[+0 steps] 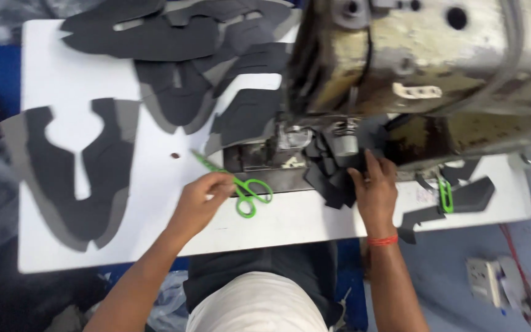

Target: The person sews gray and black shoe parts using a sewing machine, then cuts the thread with scissors. They handle multiple shoe parts, aligning them under the needle and trimming excess material.

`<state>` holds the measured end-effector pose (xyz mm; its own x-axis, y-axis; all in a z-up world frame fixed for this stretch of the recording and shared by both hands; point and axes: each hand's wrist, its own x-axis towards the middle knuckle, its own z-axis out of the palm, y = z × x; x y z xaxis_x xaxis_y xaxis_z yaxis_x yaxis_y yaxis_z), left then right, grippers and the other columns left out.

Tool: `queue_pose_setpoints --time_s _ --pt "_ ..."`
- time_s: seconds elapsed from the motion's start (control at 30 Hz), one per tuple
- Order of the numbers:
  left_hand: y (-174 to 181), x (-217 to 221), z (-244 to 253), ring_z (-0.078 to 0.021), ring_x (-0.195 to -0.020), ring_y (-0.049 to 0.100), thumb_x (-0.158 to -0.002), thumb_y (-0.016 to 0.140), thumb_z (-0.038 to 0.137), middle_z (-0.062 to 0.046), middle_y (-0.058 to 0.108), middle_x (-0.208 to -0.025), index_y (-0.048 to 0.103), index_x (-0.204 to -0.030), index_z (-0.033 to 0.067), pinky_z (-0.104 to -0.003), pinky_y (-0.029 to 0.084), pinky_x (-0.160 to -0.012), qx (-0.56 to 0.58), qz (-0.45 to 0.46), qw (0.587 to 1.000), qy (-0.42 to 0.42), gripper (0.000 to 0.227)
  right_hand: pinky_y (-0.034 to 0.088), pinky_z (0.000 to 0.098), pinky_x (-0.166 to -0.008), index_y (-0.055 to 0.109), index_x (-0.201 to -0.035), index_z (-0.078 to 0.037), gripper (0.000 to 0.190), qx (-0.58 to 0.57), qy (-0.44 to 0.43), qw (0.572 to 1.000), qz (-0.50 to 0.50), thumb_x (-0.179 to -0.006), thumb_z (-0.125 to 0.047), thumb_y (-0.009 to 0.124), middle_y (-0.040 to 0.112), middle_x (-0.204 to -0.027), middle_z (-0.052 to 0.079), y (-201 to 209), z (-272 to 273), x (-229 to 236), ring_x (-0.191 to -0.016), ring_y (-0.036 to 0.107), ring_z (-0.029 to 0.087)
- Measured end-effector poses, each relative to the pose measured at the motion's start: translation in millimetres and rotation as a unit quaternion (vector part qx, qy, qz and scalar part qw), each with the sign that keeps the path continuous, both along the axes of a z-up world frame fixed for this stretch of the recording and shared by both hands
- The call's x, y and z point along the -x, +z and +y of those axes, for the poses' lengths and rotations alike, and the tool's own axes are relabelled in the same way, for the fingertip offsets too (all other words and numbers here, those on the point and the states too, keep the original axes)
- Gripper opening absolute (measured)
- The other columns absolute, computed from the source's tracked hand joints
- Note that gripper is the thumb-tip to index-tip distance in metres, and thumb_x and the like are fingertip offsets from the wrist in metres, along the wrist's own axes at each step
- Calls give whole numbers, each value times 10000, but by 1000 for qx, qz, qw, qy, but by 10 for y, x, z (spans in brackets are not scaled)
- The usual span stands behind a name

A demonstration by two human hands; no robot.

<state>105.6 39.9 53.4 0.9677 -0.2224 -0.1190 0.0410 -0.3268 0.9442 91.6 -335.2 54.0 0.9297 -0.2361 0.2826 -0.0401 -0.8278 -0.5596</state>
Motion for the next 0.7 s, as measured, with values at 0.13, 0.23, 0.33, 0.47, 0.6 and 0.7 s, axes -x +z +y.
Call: queue_pose_setpoints --time_s 0.13,0.23,0.33,0.47,0.6,0.7 --pt "-7 193 1000 -253 -966 705 -941 734 183 -100 723 -1067 726 -1127 68 -371 561 -850 -201 -185 950 150 219 563 342 -728 676 -1335 -45 486 60 30 997 -31 -900 -155 864 592 -1285 184 -244 -155 -13 -886 661 260" --pt "-107 306 1747 -261 -1005 703 -1052 699 197 -90 738 -1096 738 -1088 68 -395 561 -906 -296 -138 897 299 140 571 338 -715 669 -1297 -37 476 -29 20 999 7 -876 -142 865 544 -1242 190 -274 -201 -14 -838 656 233" --pt "-330 329 2272 -363 -1259 585 -1080 724 203 -173 647 -1268 683 -1226 19 -469 499 -1041 -411 -145 827 355 238 554 335 -697 637 -1253 -3 462 -87 10 996 31 -862 -129 849 476 -1333 195 -168 -158 -17 -802 643 226" --pt "-562 217 2552 -496 -1226 456 -853 874 428 -293 503 -1322 563 -1342 -54 -575 456 -923 -484 9 789 377 754 500 328 -707 603 -1099 25 302 -5 -1 1000 -7 -959 -95 843 592 -1051 175 -190 -155 106 -761 609 226" --pt "-363 99 2568 -489 -1305 453 -789 887 495 -278 488 -1392 530 -1420 -15 -557 481 -1016 -445 85 802 389 886 495 289 -735 602 -1034 17 166 -13 -7 999 -46 -1049 -30 761 679 -962 107 -17 -83 333 -813 638 173" --pt "-210 24 2736 -463 -1317 441 -672 936 572 -256 476 -1412 494 -1432 16 -593 428 -1047 -444 127 802 379 1040 469 268 -732 647 -1135 6 20 -204 -7 978 -35 -1134 -1 666 655 -978 103 -3 -131 520 -791 582 134"
